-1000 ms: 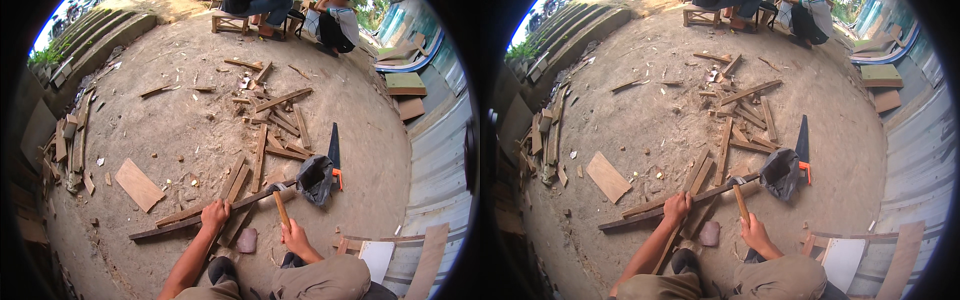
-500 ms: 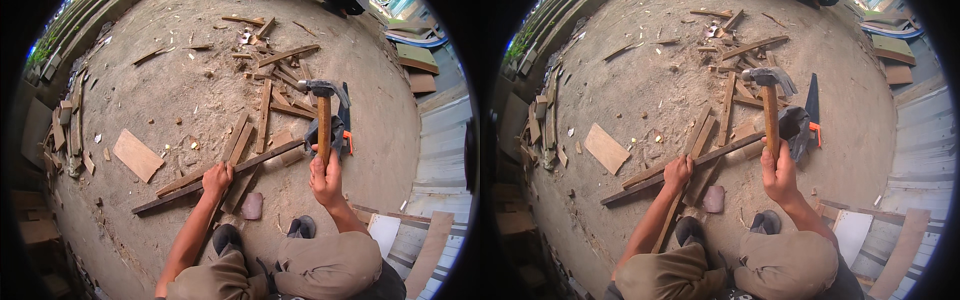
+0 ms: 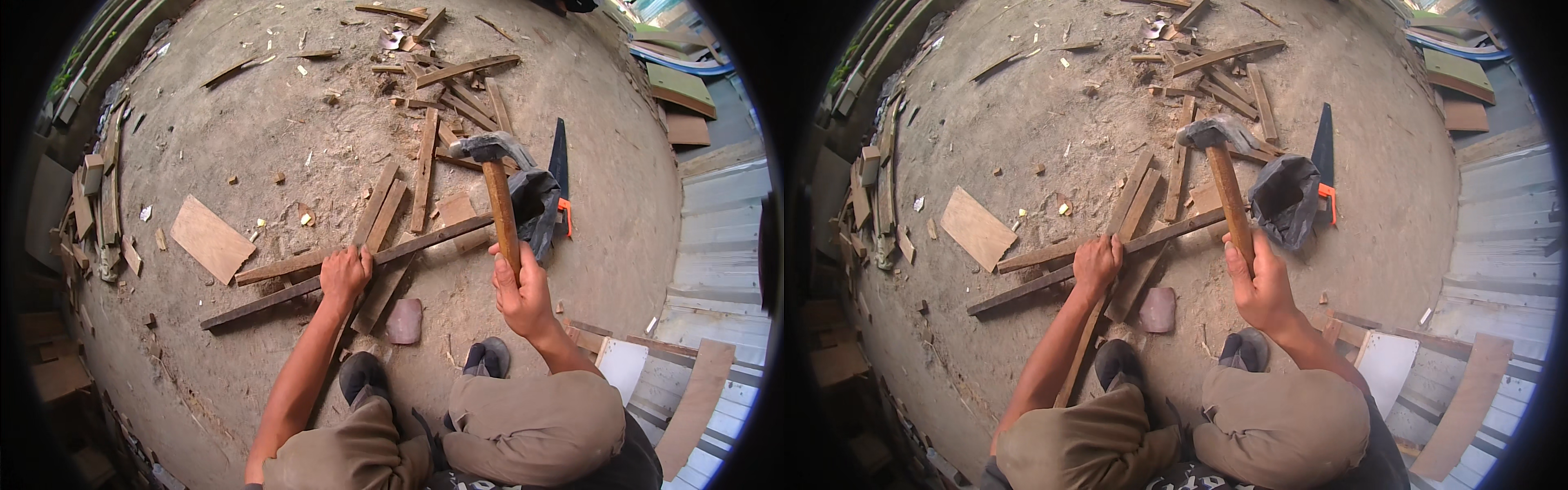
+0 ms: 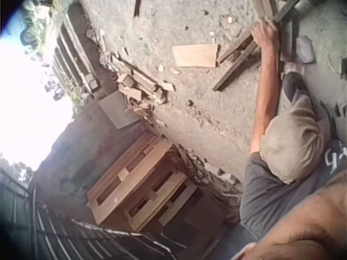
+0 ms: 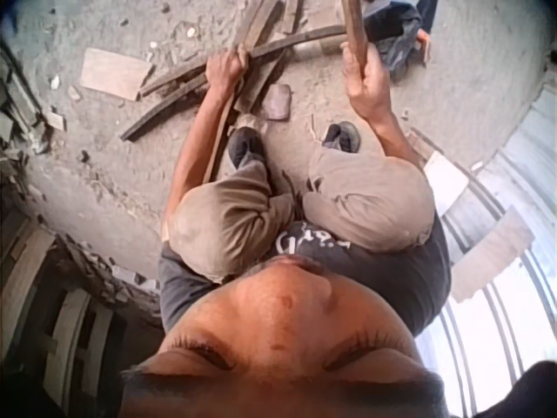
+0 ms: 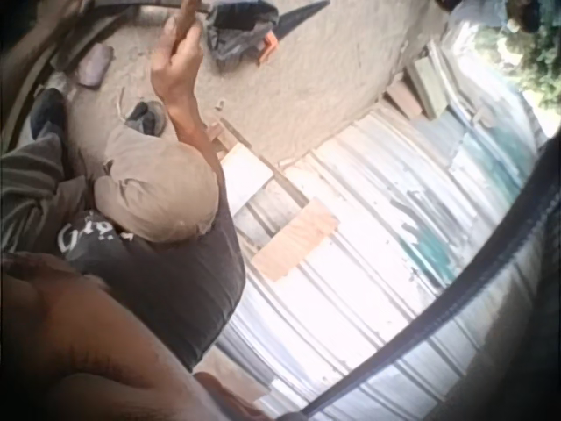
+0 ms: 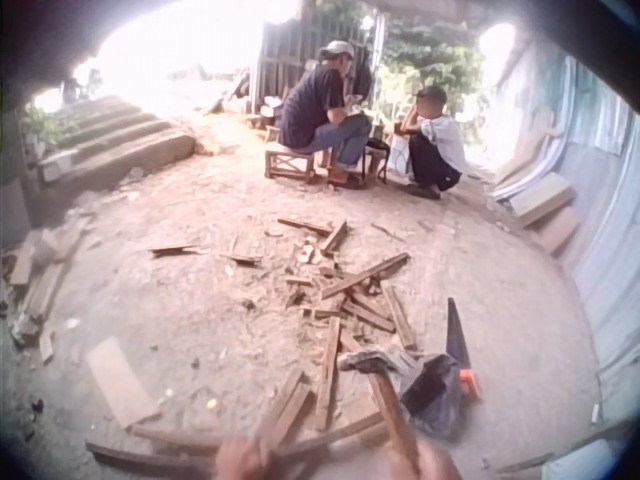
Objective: The person sits on the ground and uses a hammer to repeatedly strike and break wooden planks into smaller pieces. The person picks up planks, positions them on the ground, and strikes them until they break, then discards the pieces.
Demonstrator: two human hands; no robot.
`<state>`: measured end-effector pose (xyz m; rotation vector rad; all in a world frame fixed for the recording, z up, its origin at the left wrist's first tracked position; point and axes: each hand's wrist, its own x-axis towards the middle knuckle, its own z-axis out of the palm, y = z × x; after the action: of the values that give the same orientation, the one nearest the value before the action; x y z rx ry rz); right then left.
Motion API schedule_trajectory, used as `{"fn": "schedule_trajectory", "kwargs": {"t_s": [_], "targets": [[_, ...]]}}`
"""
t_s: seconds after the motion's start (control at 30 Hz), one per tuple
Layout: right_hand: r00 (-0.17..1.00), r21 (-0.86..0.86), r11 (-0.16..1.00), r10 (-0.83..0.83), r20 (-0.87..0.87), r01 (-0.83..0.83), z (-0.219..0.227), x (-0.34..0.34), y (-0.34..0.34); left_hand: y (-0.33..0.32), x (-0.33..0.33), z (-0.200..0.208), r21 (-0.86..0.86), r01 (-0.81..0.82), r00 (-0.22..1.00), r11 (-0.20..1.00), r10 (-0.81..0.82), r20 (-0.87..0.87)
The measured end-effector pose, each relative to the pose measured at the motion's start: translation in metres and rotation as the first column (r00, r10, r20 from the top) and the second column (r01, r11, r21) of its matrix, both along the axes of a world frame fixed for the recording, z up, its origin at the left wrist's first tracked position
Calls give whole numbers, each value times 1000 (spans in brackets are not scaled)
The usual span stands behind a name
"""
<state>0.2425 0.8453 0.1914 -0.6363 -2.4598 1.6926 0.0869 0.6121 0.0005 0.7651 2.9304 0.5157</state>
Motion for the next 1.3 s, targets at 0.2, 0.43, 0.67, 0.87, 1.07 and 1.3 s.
{"fn": "schedule_trajectory", "kwargs": {"t_s": [0.2,0.43,0.67,0.87,1.07,1.3], "targets": [[900,228,924,203,386,-306,-77,37,27,4,-2,-2,1,4,1000,1000,-4,3],[999,16,999,-37,-25,37,-19,1,20,-2,-3,-2,-16,-23,999,1000,24,28],[956,140,984,68,286,-111,-89,40,10,-3,-5,-1,-23,-16,1000,1000,16,25],[995,166,981,-103,-4,102,-80,40,3,3,-6,-2,11,4,1000,1000,-4,1],[945,-138,976,-120,305,168,-54,39,13,-3,-7,-5,-5,-5,999,1000,4,-33],[953,317,928,105,286,-197,-100,55,7,3,-7,-5,-17,-2,1000,1000,2,-27]]}}
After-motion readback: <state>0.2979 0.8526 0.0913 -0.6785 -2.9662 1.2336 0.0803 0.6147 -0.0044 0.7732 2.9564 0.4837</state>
